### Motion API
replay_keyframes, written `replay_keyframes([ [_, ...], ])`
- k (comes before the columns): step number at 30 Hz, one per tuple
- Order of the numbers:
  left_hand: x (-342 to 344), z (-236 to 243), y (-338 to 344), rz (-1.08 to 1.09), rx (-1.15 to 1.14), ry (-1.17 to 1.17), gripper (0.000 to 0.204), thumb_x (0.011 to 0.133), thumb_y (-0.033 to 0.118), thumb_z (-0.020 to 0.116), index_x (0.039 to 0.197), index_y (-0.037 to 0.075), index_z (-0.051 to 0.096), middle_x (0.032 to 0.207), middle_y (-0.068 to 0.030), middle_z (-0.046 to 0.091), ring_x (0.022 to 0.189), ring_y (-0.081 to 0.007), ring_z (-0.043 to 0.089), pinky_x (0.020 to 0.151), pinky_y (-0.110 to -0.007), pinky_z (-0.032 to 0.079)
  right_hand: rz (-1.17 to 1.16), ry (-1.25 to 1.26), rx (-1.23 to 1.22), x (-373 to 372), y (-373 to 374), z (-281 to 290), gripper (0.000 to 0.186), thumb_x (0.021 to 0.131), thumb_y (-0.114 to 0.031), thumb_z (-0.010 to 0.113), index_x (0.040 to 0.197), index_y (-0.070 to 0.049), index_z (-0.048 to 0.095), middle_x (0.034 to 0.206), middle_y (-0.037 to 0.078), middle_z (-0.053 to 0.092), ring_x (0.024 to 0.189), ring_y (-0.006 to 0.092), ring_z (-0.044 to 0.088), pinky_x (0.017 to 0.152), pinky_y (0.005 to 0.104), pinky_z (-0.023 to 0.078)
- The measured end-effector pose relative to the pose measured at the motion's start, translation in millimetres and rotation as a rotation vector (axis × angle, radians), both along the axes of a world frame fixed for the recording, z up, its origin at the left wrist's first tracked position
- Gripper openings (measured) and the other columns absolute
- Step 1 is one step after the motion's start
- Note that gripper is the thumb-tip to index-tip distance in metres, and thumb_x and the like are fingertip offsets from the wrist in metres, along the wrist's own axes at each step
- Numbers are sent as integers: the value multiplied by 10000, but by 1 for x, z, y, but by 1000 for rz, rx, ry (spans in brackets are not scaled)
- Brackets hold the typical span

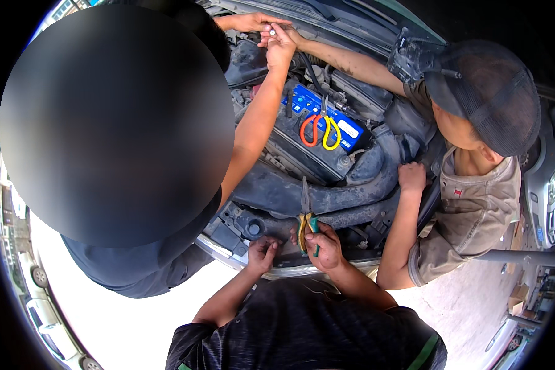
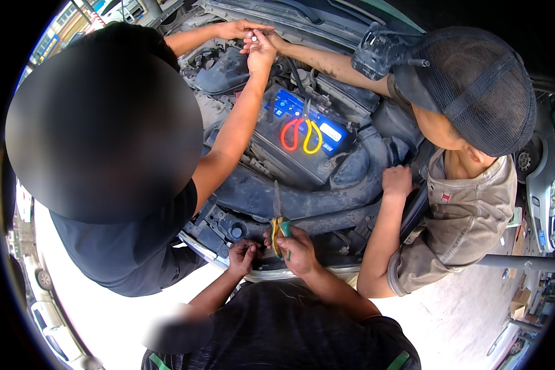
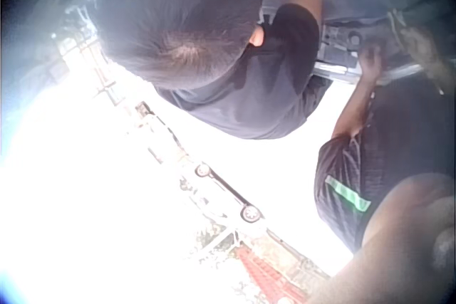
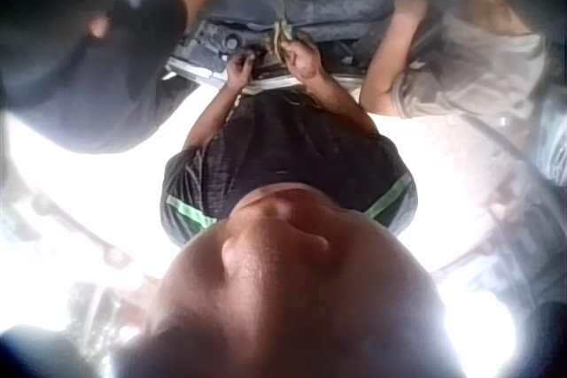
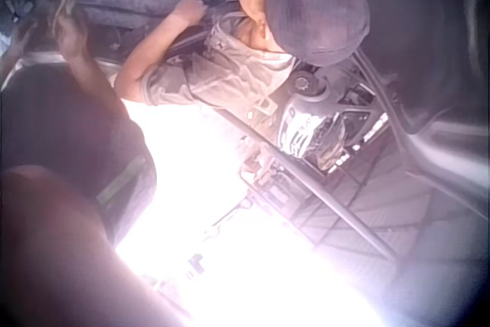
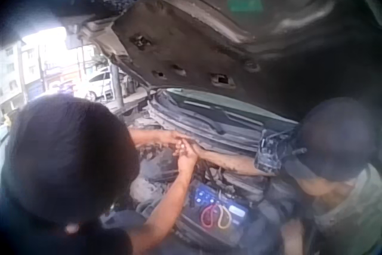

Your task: The person works on a car engine with two others, using pliers and a wire to manipulate components near the battery and radiator. The person retrieves a wire from a plastic bag, bends it with pliers, and inserts it into the engine bay while others assist.

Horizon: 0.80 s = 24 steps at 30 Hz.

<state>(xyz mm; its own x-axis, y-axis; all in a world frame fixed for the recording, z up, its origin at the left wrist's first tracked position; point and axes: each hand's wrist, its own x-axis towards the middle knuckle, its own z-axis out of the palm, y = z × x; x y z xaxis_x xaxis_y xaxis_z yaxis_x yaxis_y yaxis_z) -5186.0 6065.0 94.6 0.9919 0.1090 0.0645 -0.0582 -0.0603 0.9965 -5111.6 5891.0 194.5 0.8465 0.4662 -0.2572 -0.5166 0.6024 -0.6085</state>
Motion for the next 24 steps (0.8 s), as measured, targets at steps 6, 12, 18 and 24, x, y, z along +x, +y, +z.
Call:
replay_keyframes([
  [6,0,0,0,-6,12,-2,179,915,145,515,843,-4,585,595,-51,592,524,-116,558,520,-243,437,14,2,6,-1,-1,4,320,780,-97,472,1044,71,536,956,131,594,851,188,574,797,303,435],
  [12,1,3,0,-6,42,15,187,918,153,516,851,-8,580,605,-51,585,534,-116,550,517,-247,431,28,1,-1,0,-1,4,333,781,-99,480,1061,72,536,930,118,599,843,181,576,786,298,440],
  [18,0,5,-1,-12,-6,30,194,919,160,521,851,-11,578,619,-56,584,543,-118,547,524,-248,431,23,20,-8,-1,-1,7,322,783,-93,484,1055,71,542,918,109,599,840,172,572,780,294,442],
  [24,1,3,-2,4,17,4,191,916,156,522,853,-15,583,642,-70,595,556,-129,561,532,-253,436,35,0,-22,0,-2,8,320,783,-106,483,1043,69,548,903,102,597,834,167,567,774,289,437],
])
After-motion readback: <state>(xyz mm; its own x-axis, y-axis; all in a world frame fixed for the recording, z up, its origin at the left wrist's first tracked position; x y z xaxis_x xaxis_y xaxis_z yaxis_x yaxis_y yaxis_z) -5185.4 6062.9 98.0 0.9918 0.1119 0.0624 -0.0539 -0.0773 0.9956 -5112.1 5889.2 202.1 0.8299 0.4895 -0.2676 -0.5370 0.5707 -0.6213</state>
